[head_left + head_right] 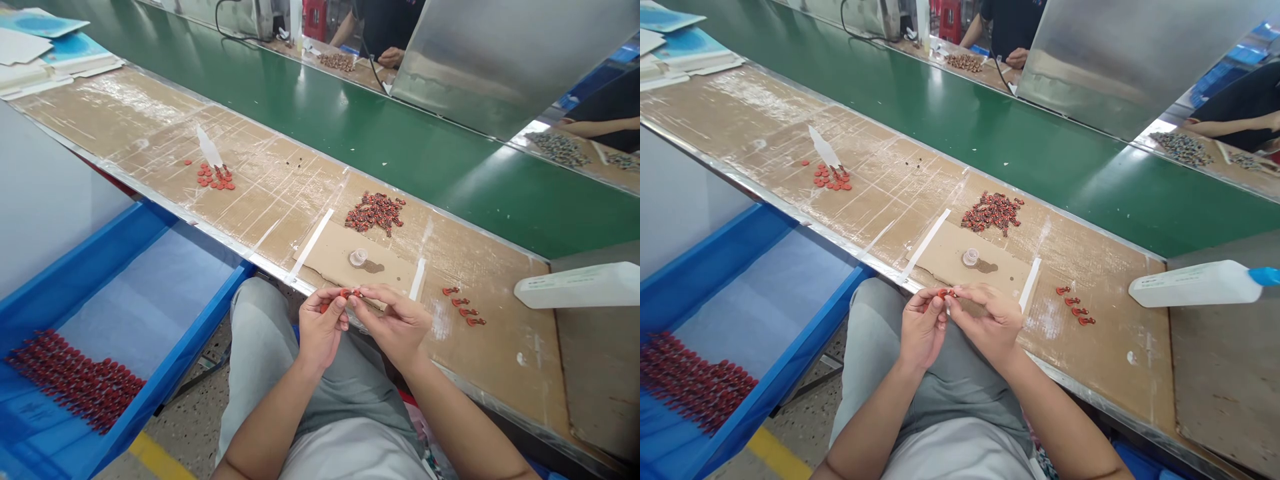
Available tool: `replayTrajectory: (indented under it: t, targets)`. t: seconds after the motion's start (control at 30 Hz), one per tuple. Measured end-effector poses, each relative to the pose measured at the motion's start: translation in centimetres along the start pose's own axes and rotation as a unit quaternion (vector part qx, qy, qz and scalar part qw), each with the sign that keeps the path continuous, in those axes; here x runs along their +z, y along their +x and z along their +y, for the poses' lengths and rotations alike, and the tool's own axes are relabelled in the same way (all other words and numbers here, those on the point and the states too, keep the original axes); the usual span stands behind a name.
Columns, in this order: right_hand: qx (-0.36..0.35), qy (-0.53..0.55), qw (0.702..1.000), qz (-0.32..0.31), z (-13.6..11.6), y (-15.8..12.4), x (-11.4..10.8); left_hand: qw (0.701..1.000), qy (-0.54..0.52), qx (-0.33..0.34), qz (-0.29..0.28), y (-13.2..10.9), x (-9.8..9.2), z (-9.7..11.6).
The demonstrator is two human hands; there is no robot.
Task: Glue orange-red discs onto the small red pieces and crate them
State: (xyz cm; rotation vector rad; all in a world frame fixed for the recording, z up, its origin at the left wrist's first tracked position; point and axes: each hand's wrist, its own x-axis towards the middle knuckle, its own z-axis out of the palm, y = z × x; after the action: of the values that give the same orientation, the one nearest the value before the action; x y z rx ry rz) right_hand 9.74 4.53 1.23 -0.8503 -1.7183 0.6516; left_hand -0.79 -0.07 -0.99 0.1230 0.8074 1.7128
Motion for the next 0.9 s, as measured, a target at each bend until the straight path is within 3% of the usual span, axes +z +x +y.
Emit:
replayTrajectory:
  t: [0.5, 0.9]
  targets:
    - [-0.014, -0.004, 0.998, 0.055, 0.5, -0.6, 0.0, 0.997, 0.074, -0.002, -0.024, -0.6, 0.2, -0.6]
    - [0.071, 0.076, 0.992, 0.078, 0.5, -1.2, -0.3, 0.998, 0.055, 0.005, -0.038, -0.6, 0.5, -0.9]
